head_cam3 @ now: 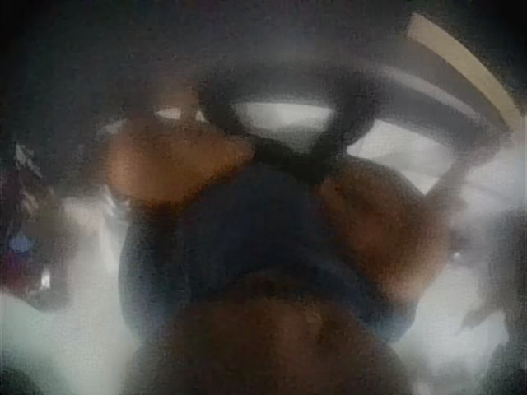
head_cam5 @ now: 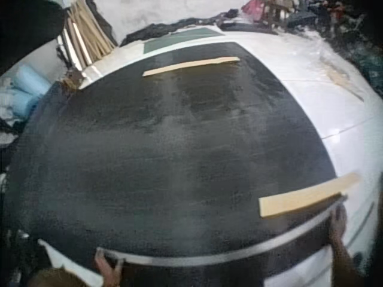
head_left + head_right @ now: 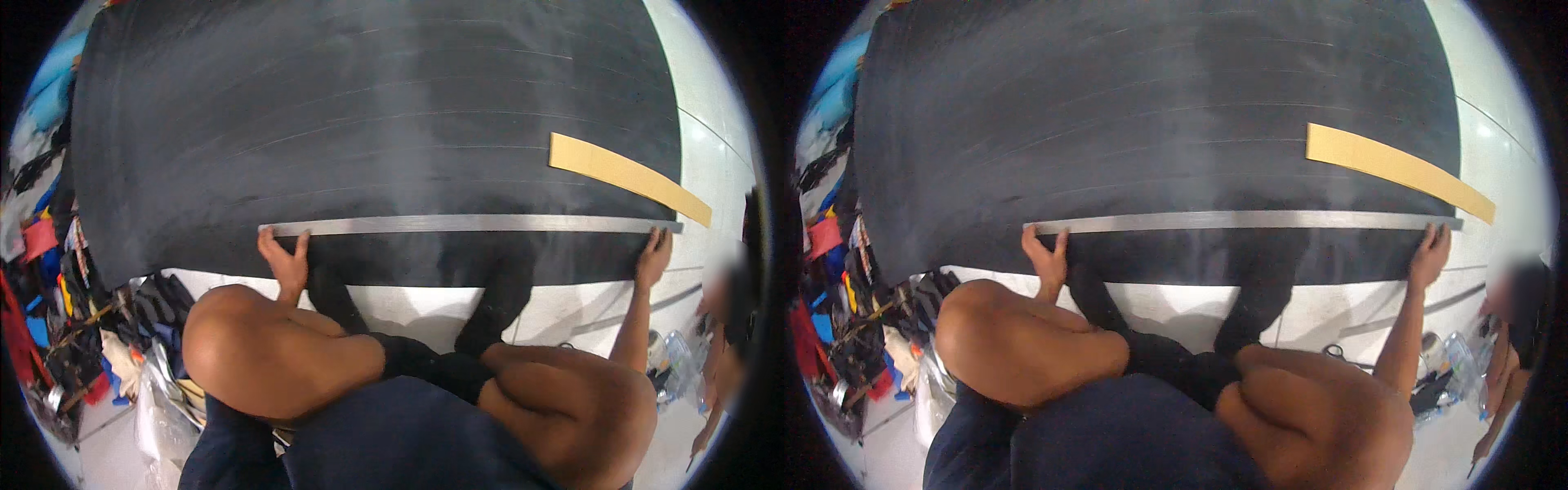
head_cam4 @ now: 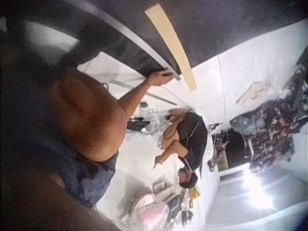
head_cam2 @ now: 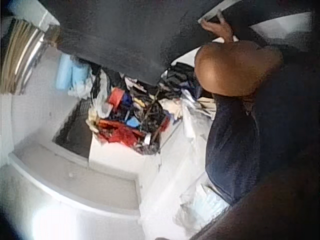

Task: The person uses a metal ruler and a pencil to draw straight lines on a large black fabric laid on the floor. They repeatedly reposition the ruler and mark the fabric with a pencil.

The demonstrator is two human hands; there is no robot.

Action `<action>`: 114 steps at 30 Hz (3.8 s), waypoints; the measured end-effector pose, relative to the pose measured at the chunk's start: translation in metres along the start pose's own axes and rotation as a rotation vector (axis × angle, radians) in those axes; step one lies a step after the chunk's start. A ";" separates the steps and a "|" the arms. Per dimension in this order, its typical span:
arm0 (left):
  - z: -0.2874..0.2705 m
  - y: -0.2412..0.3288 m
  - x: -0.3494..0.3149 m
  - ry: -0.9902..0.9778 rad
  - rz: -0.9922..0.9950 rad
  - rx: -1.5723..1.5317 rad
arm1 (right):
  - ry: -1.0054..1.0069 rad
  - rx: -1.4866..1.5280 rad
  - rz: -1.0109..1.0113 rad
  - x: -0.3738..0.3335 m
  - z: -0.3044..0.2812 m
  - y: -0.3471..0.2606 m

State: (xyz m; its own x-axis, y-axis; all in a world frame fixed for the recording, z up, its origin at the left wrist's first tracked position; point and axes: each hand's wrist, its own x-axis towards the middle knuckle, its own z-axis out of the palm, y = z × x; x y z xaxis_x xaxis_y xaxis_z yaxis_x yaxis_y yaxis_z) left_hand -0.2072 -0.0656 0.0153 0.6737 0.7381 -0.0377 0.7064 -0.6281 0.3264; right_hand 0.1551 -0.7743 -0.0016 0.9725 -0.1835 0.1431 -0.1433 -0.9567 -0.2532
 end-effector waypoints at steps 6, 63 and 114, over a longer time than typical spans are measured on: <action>-0.006 0.010 -0.001 -0.001 -0.058 -0.065 | -0.007 -0.076 -0.076 0.004 -0.001 -0.001; -0.029 0.036 0.039 -0.456 -0.232 0.370 | -0.061 0.101 0.201 0.058 -0.029 0.007; -0.087 -0.195 0.009 0.101 -0.291 0.125 | -0.562 0.472 -0.418 -0.185 -0.033 -0.214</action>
State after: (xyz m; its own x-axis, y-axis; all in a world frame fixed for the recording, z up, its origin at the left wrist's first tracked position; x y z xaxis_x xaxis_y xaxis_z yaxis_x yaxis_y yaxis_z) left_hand -0.3575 0.0850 0.0334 0.4190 0.9078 -0.0168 0.8915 -0.4078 0.1973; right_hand -0.0005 -0.5431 0.0577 0.8930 0.4238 -0.1513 0.2190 -0.7030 -0.6766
